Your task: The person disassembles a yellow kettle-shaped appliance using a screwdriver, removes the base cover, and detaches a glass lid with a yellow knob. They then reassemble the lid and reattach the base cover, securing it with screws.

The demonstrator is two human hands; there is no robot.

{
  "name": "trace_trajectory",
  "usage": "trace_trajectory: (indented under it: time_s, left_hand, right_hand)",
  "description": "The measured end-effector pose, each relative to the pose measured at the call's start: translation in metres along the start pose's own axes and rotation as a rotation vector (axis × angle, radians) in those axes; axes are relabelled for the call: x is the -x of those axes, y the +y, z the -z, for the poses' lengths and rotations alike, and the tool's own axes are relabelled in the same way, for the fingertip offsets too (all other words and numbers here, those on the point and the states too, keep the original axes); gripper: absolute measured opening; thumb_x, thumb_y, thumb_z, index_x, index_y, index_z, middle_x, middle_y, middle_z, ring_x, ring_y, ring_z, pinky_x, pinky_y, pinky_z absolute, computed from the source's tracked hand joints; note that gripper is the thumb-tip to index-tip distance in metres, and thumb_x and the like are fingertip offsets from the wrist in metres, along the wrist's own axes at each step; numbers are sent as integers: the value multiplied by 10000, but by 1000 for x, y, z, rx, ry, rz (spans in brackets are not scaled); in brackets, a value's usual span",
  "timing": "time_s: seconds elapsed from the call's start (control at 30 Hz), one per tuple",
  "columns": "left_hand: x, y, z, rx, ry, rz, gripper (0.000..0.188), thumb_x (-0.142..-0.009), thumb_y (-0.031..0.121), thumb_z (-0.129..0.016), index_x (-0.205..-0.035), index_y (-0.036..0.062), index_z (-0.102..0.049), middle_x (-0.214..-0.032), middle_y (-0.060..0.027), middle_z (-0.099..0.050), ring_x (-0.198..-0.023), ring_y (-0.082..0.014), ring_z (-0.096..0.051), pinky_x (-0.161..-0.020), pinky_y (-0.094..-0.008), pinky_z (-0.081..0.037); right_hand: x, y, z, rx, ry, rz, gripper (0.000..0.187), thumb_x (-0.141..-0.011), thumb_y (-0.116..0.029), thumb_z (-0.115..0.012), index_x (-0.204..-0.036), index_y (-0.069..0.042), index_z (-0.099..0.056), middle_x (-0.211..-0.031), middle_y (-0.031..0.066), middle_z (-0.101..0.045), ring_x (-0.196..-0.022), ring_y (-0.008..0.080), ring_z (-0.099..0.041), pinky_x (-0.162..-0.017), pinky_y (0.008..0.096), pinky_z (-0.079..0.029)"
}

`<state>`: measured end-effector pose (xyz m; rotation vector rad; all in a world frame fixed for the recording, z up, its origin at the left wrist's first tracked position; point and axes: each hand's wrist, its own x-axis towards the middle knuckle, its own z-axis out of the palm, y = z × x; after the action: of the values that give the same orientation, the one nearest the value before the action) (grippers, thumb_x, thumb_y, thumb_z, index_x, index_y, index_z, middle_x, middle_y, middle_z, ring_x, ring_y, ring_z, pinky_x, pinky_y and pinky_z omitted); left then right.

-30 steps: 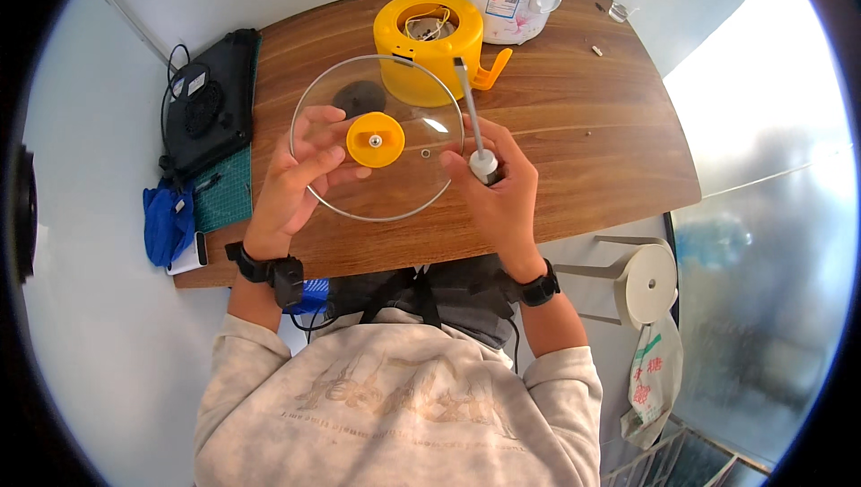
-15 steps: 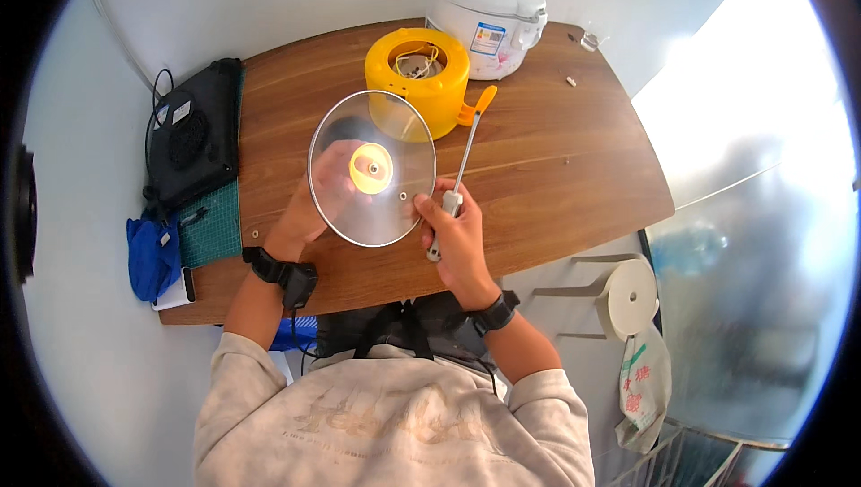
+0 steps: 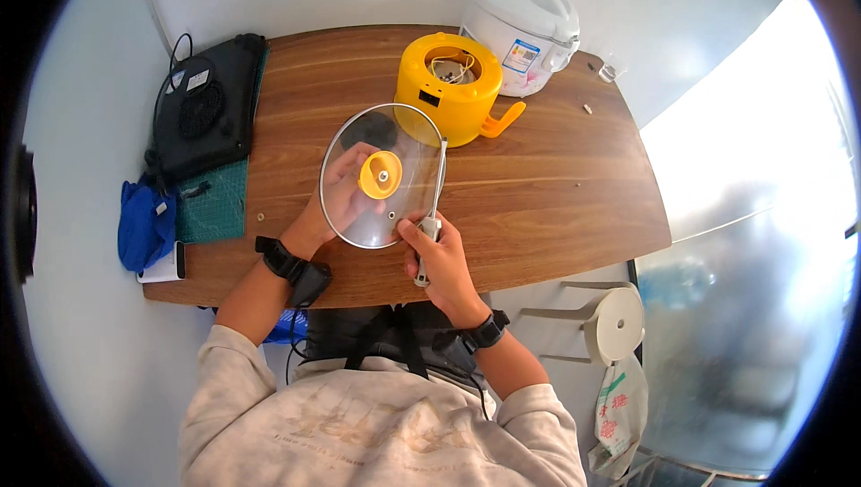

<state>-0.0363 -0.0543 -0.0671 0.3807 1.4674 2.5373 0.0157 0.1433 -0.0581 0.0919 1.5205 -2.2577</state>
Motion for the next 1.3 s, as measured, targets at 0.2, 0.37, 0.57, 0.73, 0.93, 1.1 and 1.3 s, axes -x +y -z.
trace_trajectory:
  time_s: [0.2,0.37,0.57,0.73,0.93,1.1,1.3]
  left_hand:
    - [-1,-7,7,-278,94,-187,183,-1064,250,-520,-1142,90,-561,-941,7,-570,-839,-88,-581,-687,-248,-525]
    - [0,-1,5,57,133,-8,118,-1067,179,-452,-1031,115,-544,-804,18,-518,-587,-69,-460,-540,-227,-408]
    - [7,-1,2,176,73,76,163,-1077,214,-427,-1024,129,-556,-770,45,-512,-503,-31,-374,-466,-206,-360]
    - [13,1,-4,196,83,132,269,-1087,332,-437,-990,114,-561,-758,41,-513,-478,-20,-347,-428,-197,-331]
    - [20,-16,21,-170,-19,34,241,-984,137,-640,-1209,71,-586,-1045,-31,-608,-863,-107,-578,-747,-242,-493]
    - [21,-22,30,-364,24,111,455,-870,-41,-707,-1292,56,-569,-1125,-46,-594,-1039,-141,-576,-889,-251,-477]
    - [19,-14,33,-189,-60,196,494,-822,-92,-697,-1278,45,-564,-1045,-28,-571,-970,-147,-573,-855,-242,-476]
  right_hand:
    - [16,0,0,186,51,34,210,-994,-162,-641,-1151,-48,-561,-807,69,-659,-515,77,-501,-495,224,-422]
    - [34,-11,20,345,-1,161,210,-999,-108,-594,-1185,-22,-547,-831,38,-597,-611,66,-518,-561,230,-434]
    - [50,-39,22,965,18,517,248,-930,-36,-664,-1178,-29,-647,-928,93,-643,-734,172,-637,-655,283,-502]
    - [59,-49,24,1190,85,679,317,-843,-31,-757,-1154,-73,-714,-945,111,-658,-786,265,-667,-699,322,-535]
    - [57,-54,25,1303,78,782,367,-819,-37,-777,-1173,-118,-722,-945,83,-628,-736,235,-671,-640,335,-540]
    - [51,-52,28,1406,4,767,376,-818,-52,-781,-1179,-142,-723,-933,59,-616,-717,208,-671,-596,325,-534]
    - [52,-51,23,1359,-37,728,402,-792,10,-781,-1177,-94,-731,-911,92,-604,-720,227,-637,-625,323,-514]
